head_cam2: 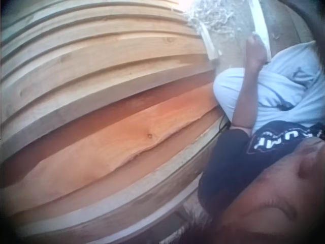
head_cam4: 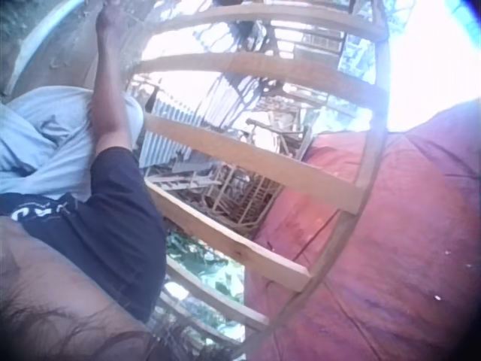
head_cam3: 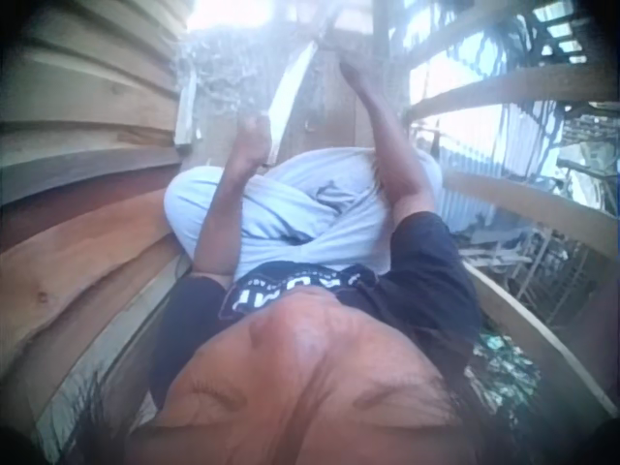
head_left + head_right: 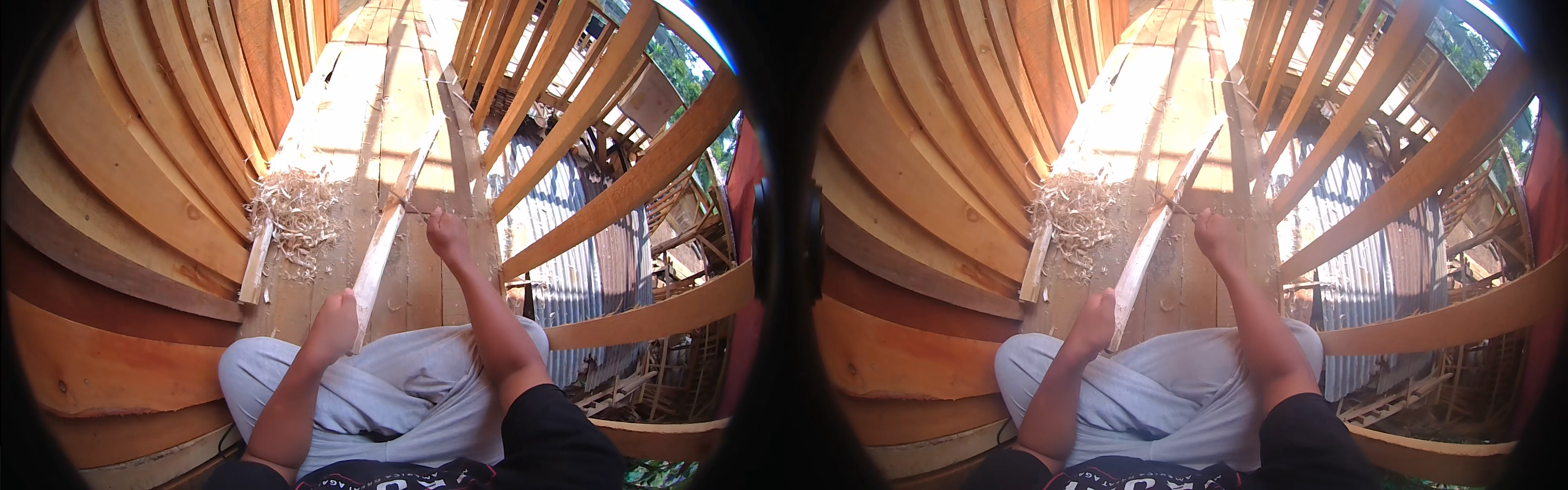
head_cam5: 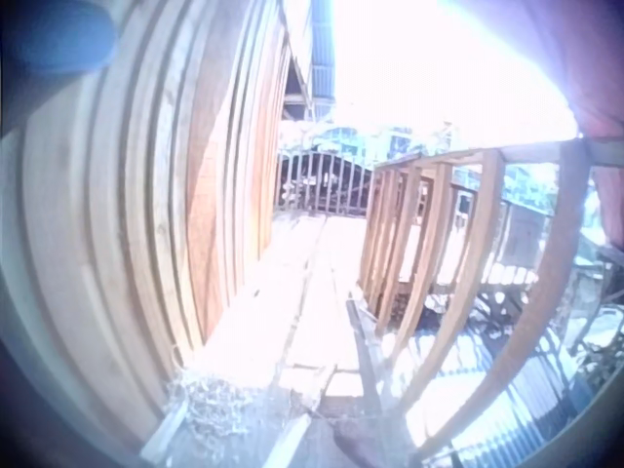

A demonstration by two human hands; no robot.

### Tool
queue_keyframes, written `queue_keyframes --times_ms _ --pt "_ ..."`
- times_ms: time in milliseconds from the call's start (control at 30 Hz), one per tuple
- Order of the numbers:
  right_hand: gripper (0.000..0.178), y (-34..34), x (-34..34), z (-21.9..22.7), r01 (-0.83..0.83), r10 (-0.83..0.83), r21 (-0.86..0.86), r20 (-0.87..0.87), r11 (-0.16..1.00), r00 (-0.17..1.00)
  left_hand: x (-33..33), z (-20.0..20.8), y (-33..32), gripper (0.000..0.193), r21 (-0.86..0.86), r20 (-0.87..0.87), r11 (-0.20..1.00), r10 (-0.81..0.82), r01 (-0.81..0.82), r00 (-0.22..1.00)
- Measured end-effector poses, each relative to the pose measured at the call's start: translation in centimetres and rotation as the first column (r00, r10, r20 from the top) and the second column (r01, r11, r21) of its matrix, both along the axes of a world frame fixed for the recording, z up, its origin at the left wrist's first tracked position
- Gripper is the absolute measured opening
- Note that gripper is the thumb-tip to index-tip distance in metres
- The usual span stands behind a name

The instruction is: The person sits on a wooden floor and uses a knife to shave thin strips from a rectangular wooden plank. Wood shavings accumulate on the floor as the person repeatedly scrapes the tool along the plank's surface.

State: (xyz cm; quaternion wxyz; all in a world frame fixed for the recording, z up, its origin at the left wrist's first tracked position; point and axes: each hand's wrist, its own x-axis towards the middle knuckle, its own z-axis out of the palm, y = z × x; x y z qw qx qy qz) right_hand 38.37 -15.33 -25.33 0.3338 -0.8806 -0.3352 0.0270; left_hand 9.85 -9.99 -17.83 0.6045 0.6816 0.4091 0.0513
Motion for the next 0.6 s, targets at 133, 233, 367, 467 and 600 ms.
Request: queue_keyframes --times_ms 133,233,367,467,600 --pt "0.054 0.2 -8.2 3.1 -0.454 0.449 0.015 0.129 0.891 0.884 -0.9 -0.5 0.4 0.049 0.024 -0.002 0.999 0.039 -0.039 0.999" --pt "0.055 0.8 -4.3 0.7 -0.3 0.293 0.038 0.12 0.953 0.948 -0.5 -0.9 0.5 0.049 -0.128 0.03 0.986 0.112 -0.107 0.993" --pt "0.056 1.6 -6.1 0.9 -0.182 0.182 0.001 0.071 0.983 0.981 -1.0 -2.5 1.9 0.049 -0.275 0.048 0.952 0.152 -0.134 0.987" --pt "0.057 1.0 -8.7 2.1 -0.299 0.298 -0.007 0.071 0.954 0.952 -1.3 -3.2 1.8 0.049 -0.143 0.066 0.983 0.127 -0.117 0.99" --pt "0.056 1.2 -3.7 1.3 -0.145 0.138 0.058 0.11 0.988 0.984 -0.4 -1.1 0.5 0.049 -0.22 0.049 0.971 0.108 -0.095 0.993"
